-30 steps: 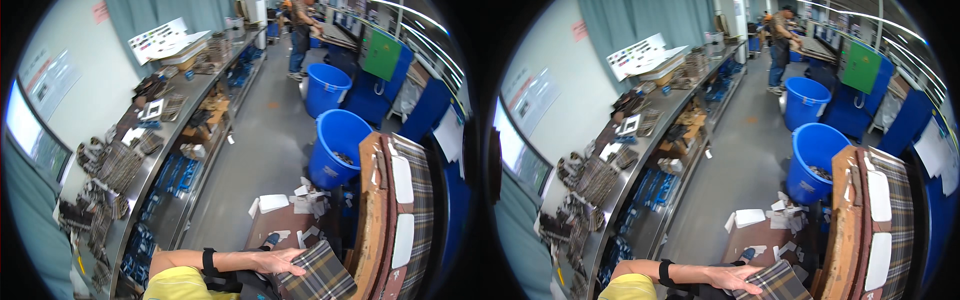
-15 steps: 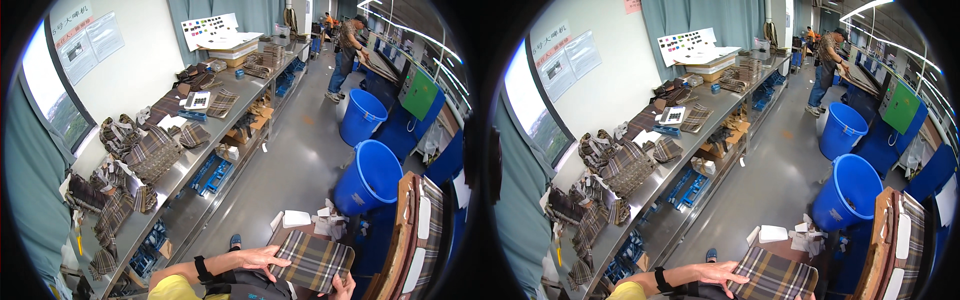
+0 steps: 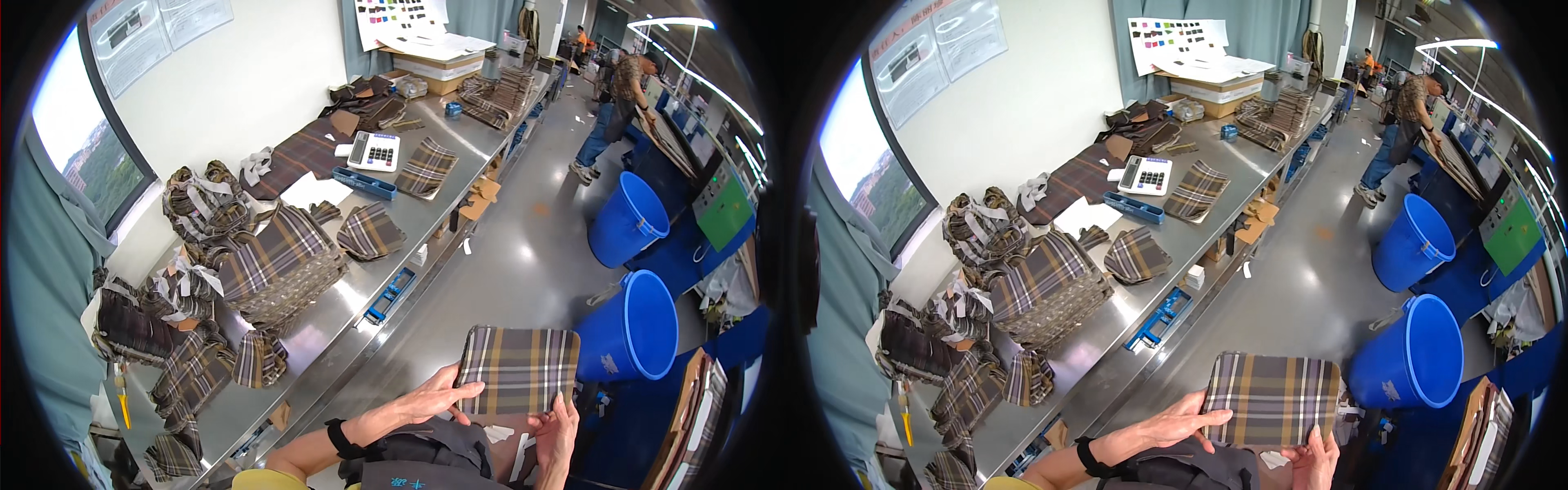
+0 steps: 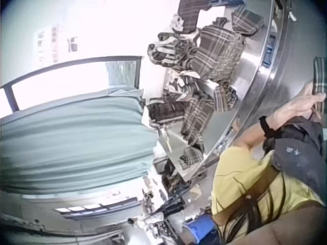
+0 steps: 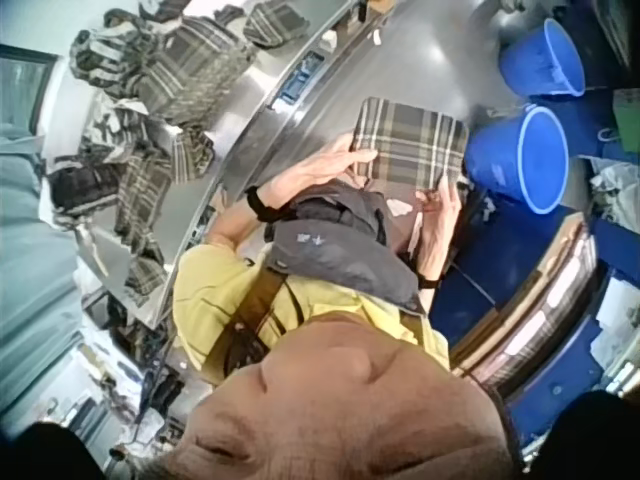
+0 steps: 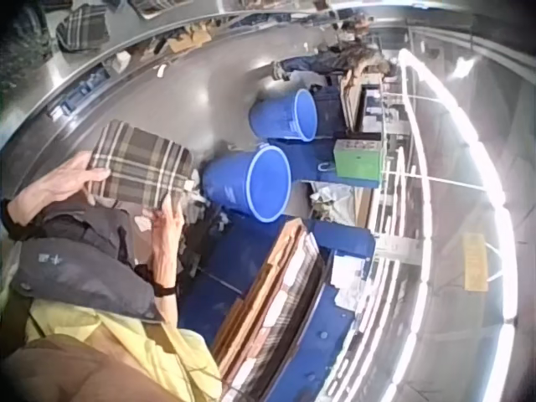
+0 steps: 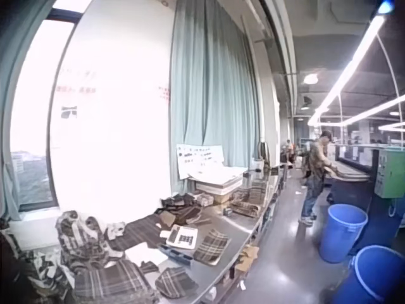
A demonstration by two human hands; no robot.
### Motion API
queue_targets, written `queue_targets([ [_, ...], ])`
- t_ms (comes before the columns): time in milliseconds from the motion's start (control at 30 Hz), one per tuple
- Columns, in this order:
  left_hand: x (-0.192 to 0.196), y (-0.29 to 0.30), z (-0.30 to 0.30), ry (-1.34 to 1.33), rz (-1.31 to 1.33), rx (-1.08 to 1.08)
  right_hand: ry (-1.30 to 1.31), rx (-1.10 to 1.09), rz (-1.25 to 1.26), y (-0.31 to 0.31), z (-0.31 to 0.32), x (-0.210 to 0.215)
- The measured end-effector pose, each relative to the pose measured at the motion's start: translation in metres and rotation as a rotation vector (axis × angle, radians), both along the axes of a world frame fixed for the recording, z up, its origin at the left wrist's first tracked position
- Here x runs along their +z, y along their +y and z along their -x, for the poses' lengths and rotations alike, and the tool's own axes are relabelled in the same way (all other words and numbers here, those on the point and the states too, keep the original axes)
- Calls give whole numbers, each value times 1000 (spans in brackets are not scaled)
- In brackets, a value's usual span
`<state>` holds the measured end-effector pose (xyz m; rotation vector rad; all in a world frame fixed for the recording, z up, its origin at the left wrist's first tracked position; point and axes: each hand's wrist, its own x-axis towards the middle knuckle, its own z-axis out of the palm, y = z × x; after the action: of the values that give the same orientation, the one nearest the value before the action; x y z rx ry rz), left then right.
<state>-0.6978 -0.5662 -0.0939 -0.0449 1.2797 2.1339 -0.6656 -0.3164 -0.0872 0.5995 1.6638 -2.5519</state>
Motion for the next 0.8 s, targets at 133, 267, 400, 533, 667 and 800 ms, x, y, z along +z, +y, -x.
queue_targets([
  [133, -15, -17, 23, -31, -8, 98, -40, 36, 136, -31, 35, -15],
  [267, -26, -18, 52, -116, -17, 167, -107, 161, 284, -51, 77, -19],
  [400, -40, -16, 95, -176, 19, 245, -172, 178, 262, -62, 143, -25],
  [533, -43, -23, 153, -128, 42, 372, -200, 233, 218, -64, 229, -64],
  [667, -48, -23, 217, -141, 103, 472, -115, 349, 138, -72, 340, -69],
  [800, -63, -31, 248, 109, 215, 454, 53, 398, 28, -73, 471, -68],
])
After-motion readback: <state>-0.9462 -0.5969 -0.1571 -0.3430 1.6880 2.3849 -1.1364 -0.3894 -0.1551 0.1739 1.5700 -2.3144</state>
